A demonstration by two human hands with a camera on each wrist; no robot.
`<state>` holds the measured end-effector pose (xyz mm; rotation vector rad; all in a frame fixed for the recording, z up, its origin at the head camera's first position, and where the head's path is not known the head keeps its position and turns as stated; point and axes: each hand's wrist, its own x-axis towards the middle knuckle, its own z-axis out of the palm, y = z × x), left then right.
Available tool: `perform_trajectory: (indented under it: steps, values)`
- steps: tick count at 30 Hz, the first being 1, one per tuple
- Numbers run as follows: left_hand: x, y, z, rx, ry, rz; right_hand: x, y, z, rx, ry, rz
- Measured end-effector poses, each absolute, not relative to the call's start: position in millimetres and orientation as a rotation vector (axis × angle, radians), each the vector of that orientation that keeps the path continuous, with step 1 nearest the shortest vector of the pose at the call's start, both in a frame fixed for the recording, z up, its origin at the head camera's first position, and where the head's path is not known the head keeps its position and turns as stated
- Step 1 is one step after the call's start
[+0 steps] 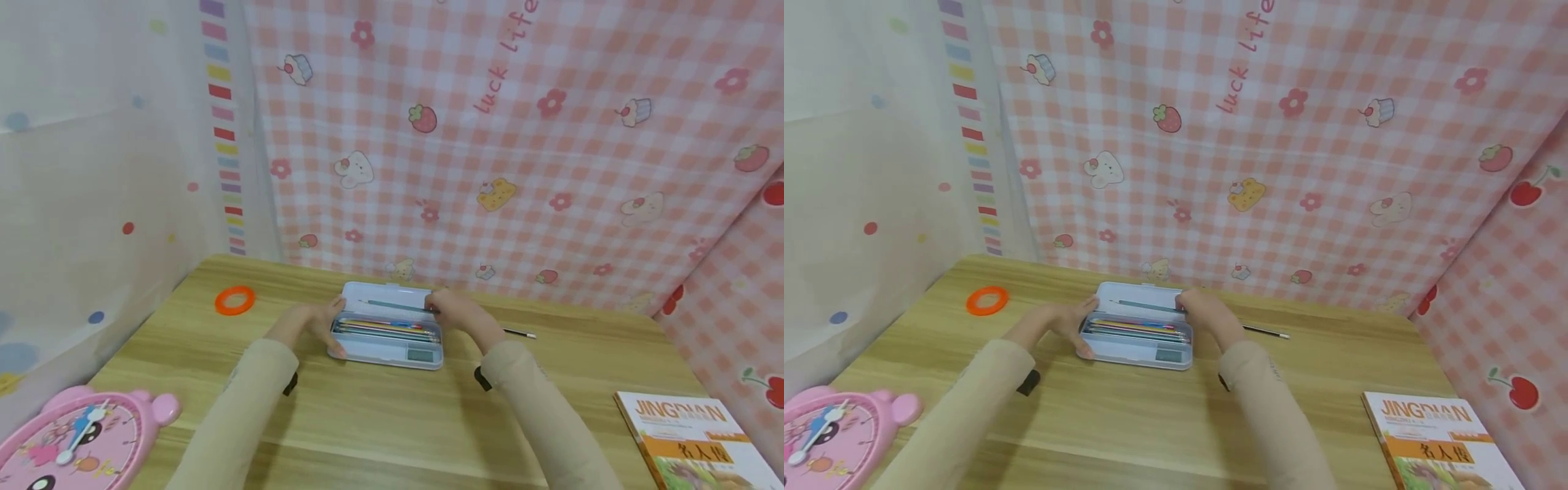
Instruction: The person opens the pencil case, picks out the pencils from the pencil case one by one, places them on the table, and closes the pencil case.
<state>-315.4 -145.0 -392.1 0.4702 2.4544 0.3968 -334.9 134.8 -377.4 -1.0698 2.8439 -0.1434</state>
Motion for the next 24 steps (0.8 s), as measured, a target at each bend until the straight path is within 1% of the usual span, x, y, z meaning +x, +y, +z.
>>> perform_trajectory:
  steps: [2, 6, 17, 24]
  values:
    - [-314, -145, -391, 0.463, 2.449, 0.414, -334, 146, -375, -1.109, 2.881, -0.137]
    - [-313, -145, -391, 0.468, 2.437, 0.457, -330, 172, -373, -1.102, 2.929, -0.172]
    - [-315, -148, -393, 0.494, 2.432, 0.436, -320, 233, -377, -0.894, 2.963, -0.161]
    - [-317, -145, -393, 0.497, 2.433, 0.42, -314, 261, -383, -0.872, 3.003, -0.097]
